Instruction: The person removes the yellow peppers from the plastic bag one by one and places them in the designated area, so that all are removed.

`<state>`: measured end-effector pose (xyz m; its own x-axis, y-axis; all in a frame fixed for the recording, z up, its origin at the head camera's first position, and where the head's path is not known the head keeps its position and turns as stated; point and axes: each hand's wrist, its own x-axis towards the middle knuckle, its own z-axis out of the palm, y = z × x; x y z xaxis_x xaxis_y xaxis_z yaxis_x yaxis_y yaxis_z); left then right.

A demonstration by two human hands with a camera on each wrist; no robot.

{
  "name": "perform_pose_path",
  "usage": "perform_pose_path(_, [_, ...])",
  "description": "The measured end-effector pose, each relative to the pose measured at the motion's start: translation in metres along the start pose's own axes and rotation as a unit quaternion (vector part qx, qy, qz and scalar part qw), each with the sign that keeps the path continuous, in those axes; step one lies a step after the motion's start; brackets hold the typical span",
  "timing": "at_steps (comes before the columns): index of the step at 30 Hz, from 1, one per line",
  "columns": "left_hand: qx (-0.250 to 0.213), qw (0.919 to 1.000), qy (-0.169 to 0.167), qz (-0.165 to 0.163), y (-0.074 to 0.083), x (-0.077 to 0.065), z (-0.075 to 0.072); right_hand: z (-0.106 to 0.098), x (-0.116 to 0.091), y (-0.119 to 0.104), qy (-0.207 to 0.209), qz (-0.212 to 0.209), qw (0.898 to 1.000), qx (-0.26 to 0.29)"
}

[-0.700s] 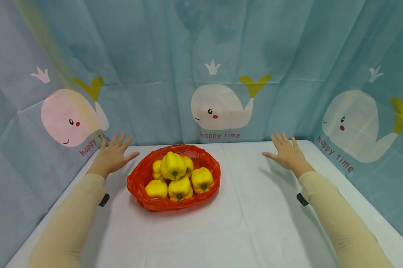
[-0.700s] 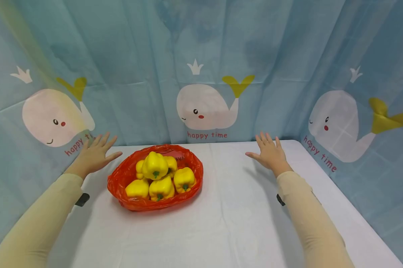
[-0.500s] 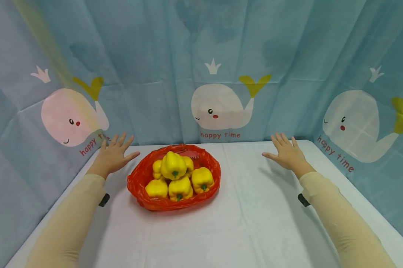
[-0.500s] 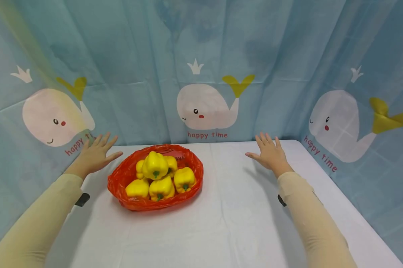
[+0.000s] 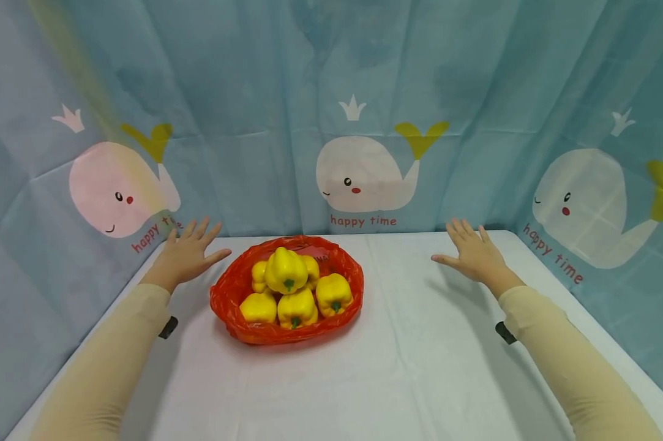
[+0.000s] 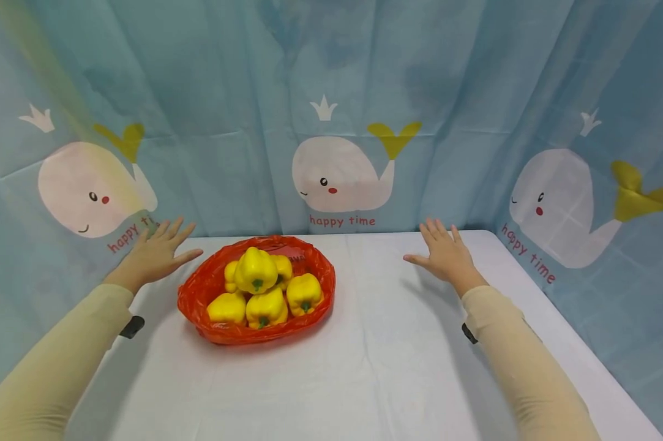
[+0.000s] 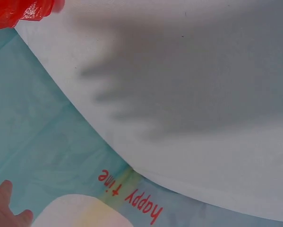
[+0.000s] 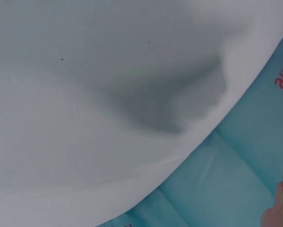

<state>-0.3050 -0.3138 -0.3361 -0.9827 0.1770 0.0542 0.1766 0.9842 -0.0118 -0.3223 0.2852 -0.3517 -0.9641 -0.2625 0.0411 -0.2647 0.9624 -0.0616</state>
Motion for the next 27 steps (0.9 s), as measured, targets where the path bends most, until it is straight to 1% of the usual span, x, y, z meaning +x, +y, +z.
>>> perform_pose_path(6, [-0.003,1.0,-0.001,0.0,0.003,0.001,-0.002,0.002,-0.001,-0.007,0.002,-0.013,1.0,0.008])
perform_pose_path(11, [-0.018,0.9998,0.001,-0.002,0.004,0.002,-0.004,0.0,0.001,-0.019,0.018,-0.031,0.999,0.012])
perform_pose_path(16, [-0.02,0.9998,-0.01,0.003,0.004,-0.001,-0.007,-0.004,0.003,-0.03,0.024,-0.046,0.999,0.013])
perform_pose_path(21, [-0.024,0.9995,-0.012,0.015,0.01,-0.005,-0.011,-0.005,0.001,-0.035,0.021,-0.052,0.998,0.005])
perform_pose_path(27, [-0.034,0.9992,-0.011,0.02,0.018,-0.008,-0.014,-0.003,-0.001,-0.039,0.029,-0.061,0.998,0.005])
